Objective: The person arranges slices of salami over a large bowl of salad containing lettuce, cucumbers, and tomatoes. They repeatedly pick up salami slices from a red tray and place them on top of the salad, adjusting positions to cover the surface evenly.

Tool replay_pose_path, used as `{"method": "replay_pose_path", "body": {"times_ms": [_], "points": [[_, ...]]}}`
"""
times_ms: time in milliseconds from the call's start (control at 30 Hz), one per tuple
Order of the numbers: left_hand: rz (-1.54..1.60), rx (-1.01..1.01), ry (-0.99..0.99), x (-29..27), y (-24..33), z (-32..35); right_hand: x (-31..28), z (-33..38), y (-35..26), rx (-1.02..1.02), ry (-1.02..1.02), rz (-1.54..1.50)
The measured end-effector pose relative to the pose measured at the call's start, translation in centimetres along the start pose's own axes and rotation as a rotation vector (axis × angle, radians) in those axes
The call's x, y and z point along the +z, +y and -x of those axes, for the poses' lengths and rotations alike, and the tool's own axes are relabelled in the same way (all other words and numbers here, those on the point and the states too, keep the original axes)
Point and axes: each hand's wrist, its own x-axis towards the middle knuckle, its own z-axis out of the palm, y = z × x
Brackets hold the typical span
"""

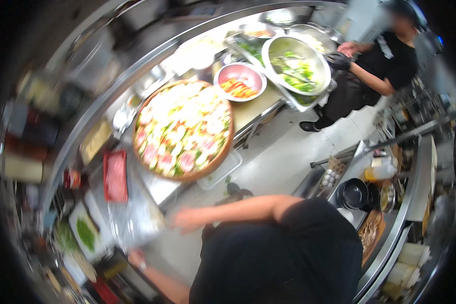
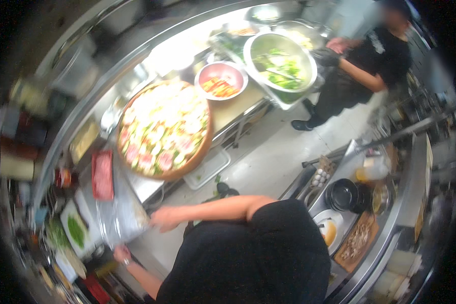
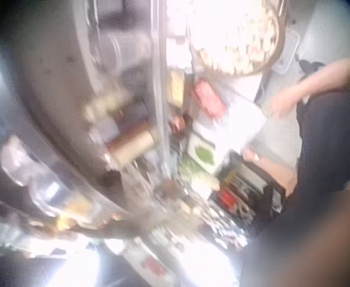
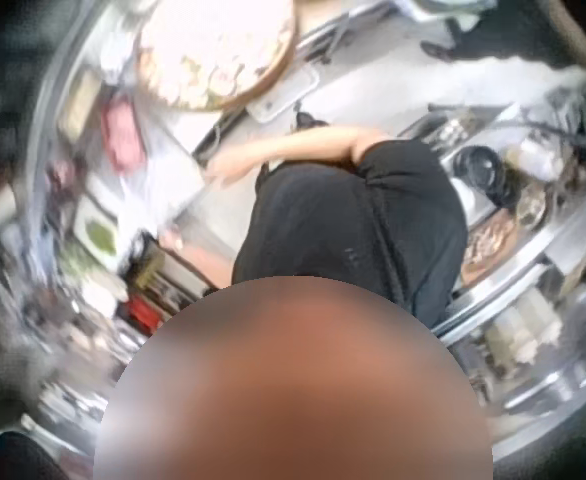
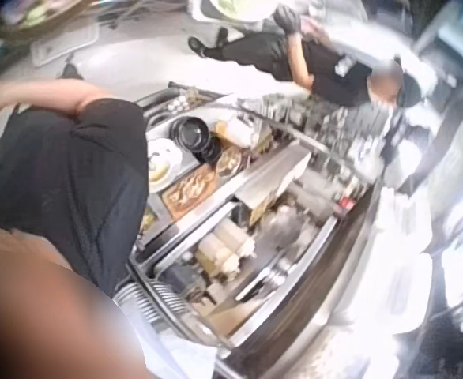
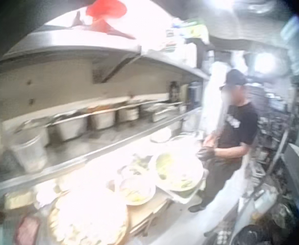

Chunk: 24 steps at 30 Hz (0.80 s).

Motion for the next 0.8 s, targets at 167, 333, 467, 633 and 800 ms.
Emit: {"method": "replay_pose_path", "body": {"times_ms": [167, 333, 467, 633, 800], "points": [[0.125, 0.006, 0.127, 1.0, 10.6, 4.1, 0.0, -11.2, -1.6, -0.268, 0.46, 0.276], [0.329, 0.306, -0.101, 5.2, 20.4, 7.9, 0.0, -19.7, -2.0, -0.347, 0.597, 0.1], [0.283, 0.382, -0.189, 10.1, 24.6, 3.2, -1.5, -25.9, 0.0, -0.222, 0.63, -0.185], [-0.674, 1.002, 0.153, 15.3, 21.3, -8.0, -3.6, -32.1, 3.8, 0.065, 1.103, -0.454], [-0.642, 0.677, -0.287, 18.6, 16.9, -14.3, -4.9, -35.8, 7.9, 0.379, 1.301, -0.466]]}}
